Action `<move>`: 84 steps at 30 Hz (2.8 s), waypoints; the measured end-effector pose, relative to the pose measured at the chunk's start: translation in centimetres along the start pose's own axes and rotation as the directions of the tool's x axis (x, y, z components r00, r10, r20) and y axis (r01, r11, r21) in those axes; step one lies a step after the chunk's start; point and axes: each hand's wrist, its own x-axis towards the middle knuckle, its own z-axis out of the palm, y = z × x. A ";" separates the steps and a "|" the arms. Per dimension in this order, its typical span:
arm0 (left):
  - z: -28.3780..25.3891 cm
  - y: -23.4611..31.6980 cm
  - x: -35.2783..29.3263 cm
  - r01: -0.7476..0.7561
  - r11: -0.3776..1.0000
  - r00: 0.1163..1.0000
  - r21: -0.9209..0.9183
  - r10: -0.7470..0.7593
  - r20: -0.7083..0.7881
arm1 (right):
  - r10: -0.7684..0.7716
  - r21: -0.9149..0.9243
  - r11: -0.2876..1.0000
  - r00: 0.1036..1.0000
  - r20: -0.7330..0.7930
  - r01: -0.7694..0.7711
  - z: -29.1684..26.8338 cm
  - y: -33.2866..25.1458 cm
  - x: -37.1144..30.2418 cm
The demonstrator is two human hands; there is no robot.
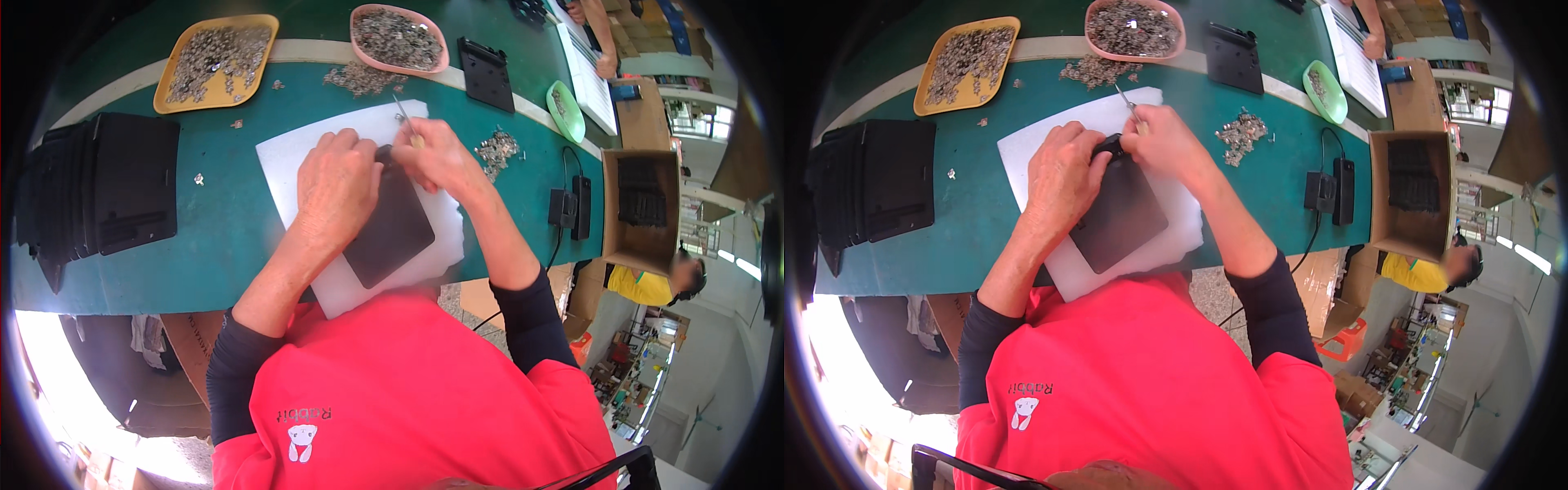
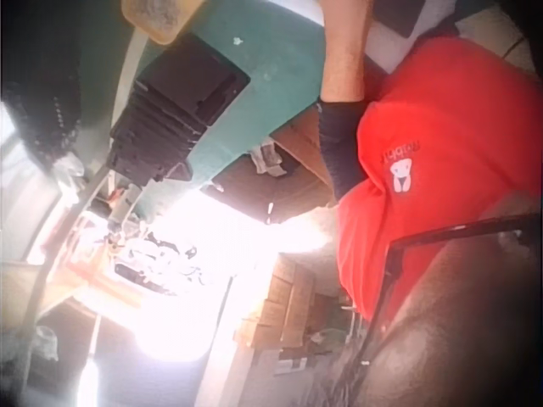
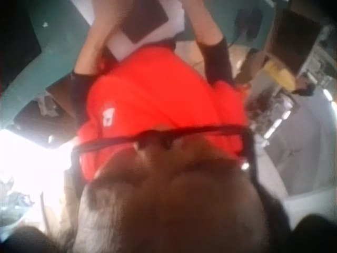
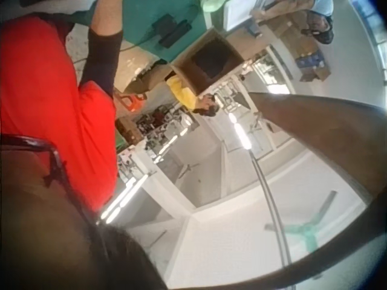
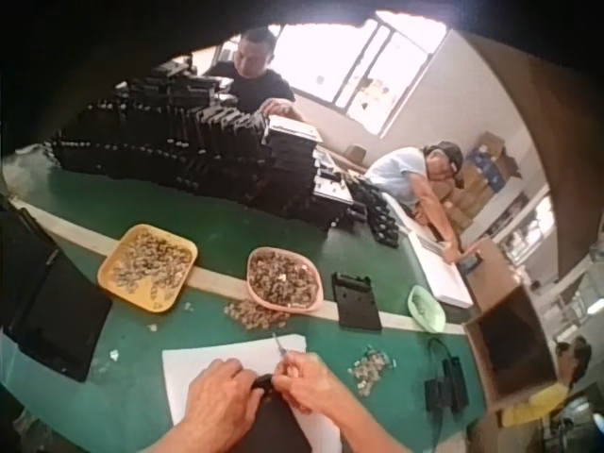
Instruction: The person uses a small screwdriver to tighten screws into black rectangular electronic casings on a green workbench. They repeatedly pick up casings, insert screws, and tighten them before placing the finished units aside. Trays of small metal parts are visible nearby.
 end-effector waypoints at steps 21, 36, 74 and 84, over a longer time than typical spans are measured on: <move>0.4 0.1 -2.5 -0.032 0.983 0.985 0.180 0.062 -0.161 | -0.499 -0.765 0.571 0.866 -0.035 0.298 2.3 2.7 -4.9; 0.5 0.3 -2.0 0.031 0.992 0.982 0.118 -0.008 -0.191 | -0.350 -0.895 0.298 0.911 0.220 0.331 3.1 -1.0 -5.1; 0.1 0.7 -2.3 0.129 0.991 0.979 -0.022 -0.130 -0.159 | -0.433 -0.790 0.482 0.887 0.162 0.379 -0.3 0.1 -4.2; 0.1 0.7 -2.2 0.116 0.992 0.986 0.043 -0.110 -0.128 | -0.329 -0.848 0.400 0.918 0.222 0.348 -0.7 -0.8 -4.3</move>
